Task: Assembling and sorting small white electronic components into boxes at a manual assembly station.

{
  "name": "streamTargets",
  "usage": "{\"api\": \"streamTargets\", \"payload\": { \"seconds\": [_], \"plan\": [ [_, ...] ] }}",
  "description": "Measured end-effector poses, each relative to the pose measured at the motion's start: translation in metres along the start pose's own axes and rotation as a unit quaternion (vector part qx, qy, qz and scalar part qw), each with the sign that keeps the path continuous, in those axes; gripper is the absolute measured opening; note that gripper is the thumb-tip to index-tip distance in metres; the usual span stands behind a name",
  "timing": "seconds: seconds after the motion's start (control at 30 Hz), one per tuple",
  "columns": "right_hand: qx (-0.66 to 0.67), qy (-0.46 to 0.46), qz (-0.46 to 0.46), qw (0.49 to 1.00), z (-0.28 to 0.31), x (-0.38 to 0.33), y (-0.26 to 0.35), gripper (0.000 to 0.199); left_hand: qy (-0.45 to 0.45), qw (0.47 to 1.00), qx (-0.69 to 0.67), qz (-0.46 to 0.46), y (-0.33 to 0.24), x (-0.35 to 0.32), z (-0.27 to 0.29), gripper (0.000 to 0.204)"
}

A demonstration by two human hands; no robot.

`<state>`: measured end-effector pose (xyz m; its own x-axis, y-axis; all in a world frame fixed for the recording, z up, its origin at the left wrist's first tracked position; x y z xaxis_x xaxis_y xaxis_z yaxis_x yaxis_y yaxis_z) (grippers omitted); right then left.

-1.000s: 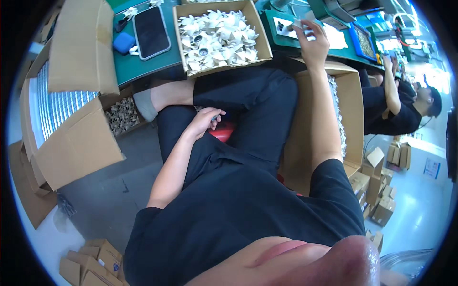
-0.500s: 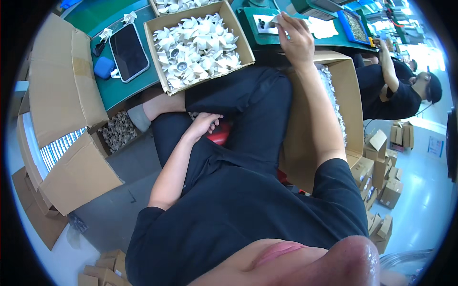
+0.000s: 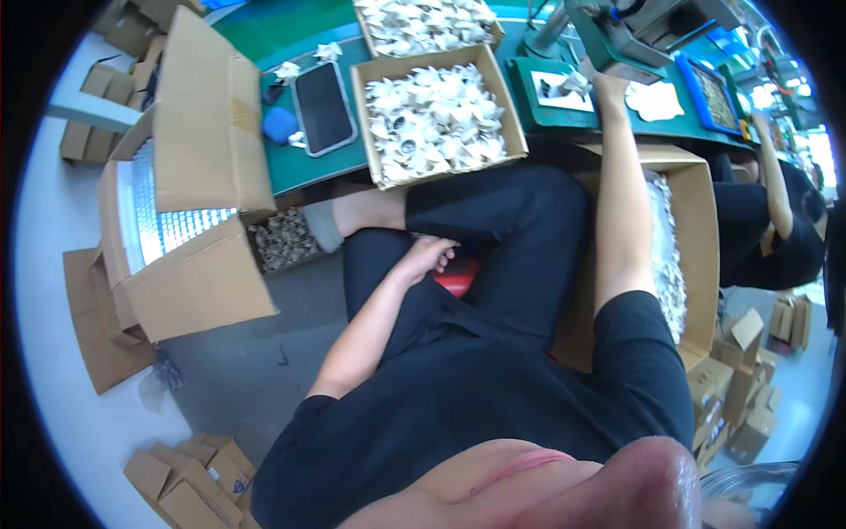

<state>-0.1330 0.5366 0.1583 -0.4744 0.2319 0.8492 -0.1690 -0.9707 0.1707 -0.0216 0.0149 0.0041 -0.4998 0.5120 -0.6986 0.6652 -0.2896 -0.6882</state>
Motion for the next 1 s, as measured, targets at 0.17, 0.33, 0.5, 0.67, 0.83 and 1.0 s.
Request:
{"api": "streamTargets", "payload": {
  "seconds": [0.17, 0.33, 0.5, 0.67, 0.83, 1.0],
  "plan": [
    [0.078, 0.011, -0.089, 0.993, 0.007, 0.001, 0.021, 0.02, 0.004, 1.0, 0.01, -0.028, 0.016, 0.02, 0.011, 0.025],
    [0.432, 0.044, -0.262, 0.862, 0.073, -0.03, 0.081, 0.026, -0.004, 1.0, 0.026, -0.005, 0.008, 0.0, 0.009, 0.026],
    [0.304, 0.082, -0.152, 0.937, 0.111, -0.022, 0.171, 0.033, 0.015, 0.999, 0.039, 0.006, 0.008, -0.008, 0.009, 0.026],
    [0.241, -0.028, -0.249, 0.938, 0.116, -0.028, 0.188, 0.042, 0.022, 0.999, 0.039, 0.004, 0.001, -0.006, 0.004, 0.026],
    [0.191, -0.083, -0.09, 0.974, 0.152, -0.041, 0.257, 0.042, 0.029, 0.999, 0.007, -0.033, 0.019, 0.005, 0.01, 0.026],
    [0.187, 0.004, 0.008, 0.982, 0.178, -0.009, 0.318, 0.037, 0.13, 0.987, -0.092, -0.017, -0.002, -0.03, -0.001, 0.03]
  ]
}}
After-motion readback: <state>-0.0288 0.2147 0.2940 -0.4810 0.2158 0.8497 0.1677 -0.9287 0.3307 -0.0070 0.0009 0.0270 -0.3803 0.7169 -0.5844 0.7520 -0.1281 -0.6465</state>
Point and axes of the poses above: each hand's wrist, its own x-axis towards the middle knuckle, its own z-axis out of the back of the hand, y = z × x, the point moved 1 cm from there along x, towards the middle knuckle, and after that the axes turned 10 degrees about -y, right-handed, at the moved point
